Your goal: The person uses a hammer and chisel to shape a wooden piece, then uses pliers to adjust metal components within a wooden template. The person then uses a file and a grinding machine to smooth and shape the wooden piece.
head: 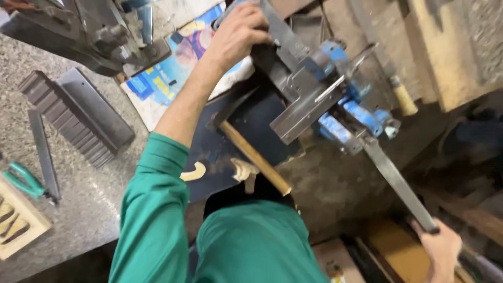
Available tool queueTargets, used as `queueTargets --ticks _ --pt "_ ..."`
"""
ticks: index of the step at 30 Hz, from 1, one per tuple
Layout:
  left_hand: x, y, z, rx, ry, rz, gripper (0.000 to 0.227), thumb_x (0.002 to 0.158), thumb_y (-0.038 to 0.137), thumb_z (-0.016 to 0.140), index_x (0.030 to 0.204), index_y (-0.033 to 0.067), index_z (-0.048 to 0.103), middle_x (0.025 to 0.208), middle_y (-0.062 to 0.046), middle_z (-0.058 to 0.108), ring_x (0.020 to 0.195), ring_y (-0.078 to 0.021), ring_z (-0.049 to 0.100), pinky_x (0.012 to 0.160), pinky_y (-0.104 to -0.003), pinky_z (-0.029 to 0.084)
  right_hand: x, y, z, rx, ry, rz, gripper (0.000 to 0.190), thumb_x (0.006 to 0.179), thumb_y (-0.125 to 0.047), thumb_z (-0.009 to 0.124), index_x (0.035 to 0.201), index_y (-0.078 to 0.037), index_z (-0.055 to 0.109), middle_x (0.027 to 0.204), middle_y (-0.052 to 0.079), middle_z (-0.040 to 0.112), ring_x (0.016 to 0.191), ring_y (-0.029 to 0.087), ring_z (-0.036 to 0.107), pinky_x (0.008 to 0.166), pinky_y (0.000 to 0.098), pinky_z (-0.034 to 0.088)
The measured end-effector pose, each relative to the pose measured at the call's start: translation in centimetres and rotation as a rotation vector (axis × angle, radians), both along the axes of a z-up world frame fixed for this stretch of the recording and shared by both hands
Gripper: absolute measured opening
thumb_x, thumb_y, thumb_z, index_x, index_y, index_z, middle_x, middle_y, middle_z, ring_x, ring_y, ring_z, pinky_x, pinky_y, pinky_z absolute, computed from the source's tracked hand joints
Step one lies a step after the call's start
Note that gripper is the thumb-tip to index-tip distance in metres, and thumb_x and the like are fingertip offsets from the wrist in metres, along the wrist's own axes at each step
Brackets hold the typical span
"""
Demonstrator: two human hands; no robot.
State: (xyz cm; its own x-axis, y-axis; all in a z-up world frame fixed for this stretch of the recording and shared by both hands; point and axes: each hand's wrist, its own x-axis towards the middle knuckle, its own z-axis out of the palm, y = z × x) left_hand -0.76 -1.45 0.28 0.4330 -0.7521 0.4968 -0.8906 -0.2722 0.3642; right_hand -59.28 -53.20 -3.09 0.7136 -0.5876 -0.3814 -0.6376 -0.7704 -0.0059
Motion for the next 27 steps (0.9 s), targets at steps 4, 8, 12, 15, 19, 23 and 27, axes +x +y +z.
queueTargets --ticks 4,8,12,15,19,23,27 --pt "-2.6 2.2 -0.2 0.065 0.095 -0.018 0.028 0.086 0.000 0.065 0.106 0.0113 0.081 0.118 -0.005 0.070 0.117 -0.0268 0.062 0.099 -0.038 0.048 -1.2 0.4 0.4 -0.021 -0.050 -0.045 0.041 0.086 -0.046 0.087 0.109 -0.014 0.079 0.079 0.014 0.072 0.072 0.031 0.069 0.077 0.0430 0.054" --pt "-0.7 0.3 1.1 0.099 -0.059 -0.010 0.027 0.082 0.005 0.066 0.102 0.0130 0.081 0.110 -0.003 0.068 0.115 -0.0265 0.062 0.099 -0.039 0.048 0.2 0.1 0.4 0.032 -0.075 -0.122 0.037 0.087 -0.042 0.085 0.108 -0.012 0.078 0.079 0.014 0.073 0.070 0.032 0.070 0.073 0.0420 0.054" --pt "-2.7 2.3 1.4 0.148 -0.016 0.021 0.025 0.085 0.001 0.063 0.101 0.0104 0.079 0.116 -0.003 0.068 0.119 -0.0242 0.060 0.101 -0.038 0.048 -0.1 0.7 0.3 0.069 -0.072 -0.133 0.037 0.086 -0.040 0.085 0.111 -0.013 0.078 0.077 0.015 0.073 0.072 0.032 0.071 0.076 0.0439 0.054" --pt "-1.7 1.0 2.2 0.032 -0.152 0.022 0.021 0.082 0.010 0.067 0.099 0.0139 0.079 0.107 -0.001 0.066 0.116 -0.0263 0.058 0.102 -0.040 0.048 -0.6 1.2 0.5 0.030 -0.070 -0.034 0.041 0.081 -0.041 0.088 0.109 -0.012 0.078 0.079 0.015 0.073 0.077 0.033 0.071 0.079 0.0431 0.055" --pt "-4.1 1.4 3.3 0.028 -0.003 0.098 0.022 0.083 -0.001 0.065 0.099 0.0092 0.077 0.112 -0.004 0.067 0.117 -0.0274 0.059 0.100 -0.041 0.046 -1.3 0.7 1.1 0.005 -0.091 -0.092 0.040 0.085 -0.040 0.085 0.114 -0.013 0.078 0.082 0.017 0.074 0.079 0.035 0.072 0.082 0.0443 0.056" --pt "-5.9 1.3 4.8 -0.032 0.010 0.178 0.025 0.085 -0.005 0.066 0.104 0.0075 0.076 0.112 -0.006 0.066 0.123 -0.0295 0.057 0.108 -0.041 0.045 -0.5 1.6 0.1 0.027 -0.082 -0.098 0.041 0.085 -0.042 0.085 0.114 -0.015 0.078 0.083 0.017 0.074 0.084 0.036 0.071 0.081 0.0449 0.056" --pt "-6.5 2.1 4.0 0.000 0.078 0.220 0.042 0.083 -0.007 0.063 0.123 0.0019 0.073 0.127 -0.012 0.064 0.127 -0.0329 0.054 0.109 -0.044 0.042 -0.4 1.8 0.2 -0.004 -0.076 -0.053 0.044 0.082 -0.044 0.086 0.116 -0.018 0.078 0.085 0.016 0.075 0.082 0.034 0.072 0.083 0.0446 0.056"
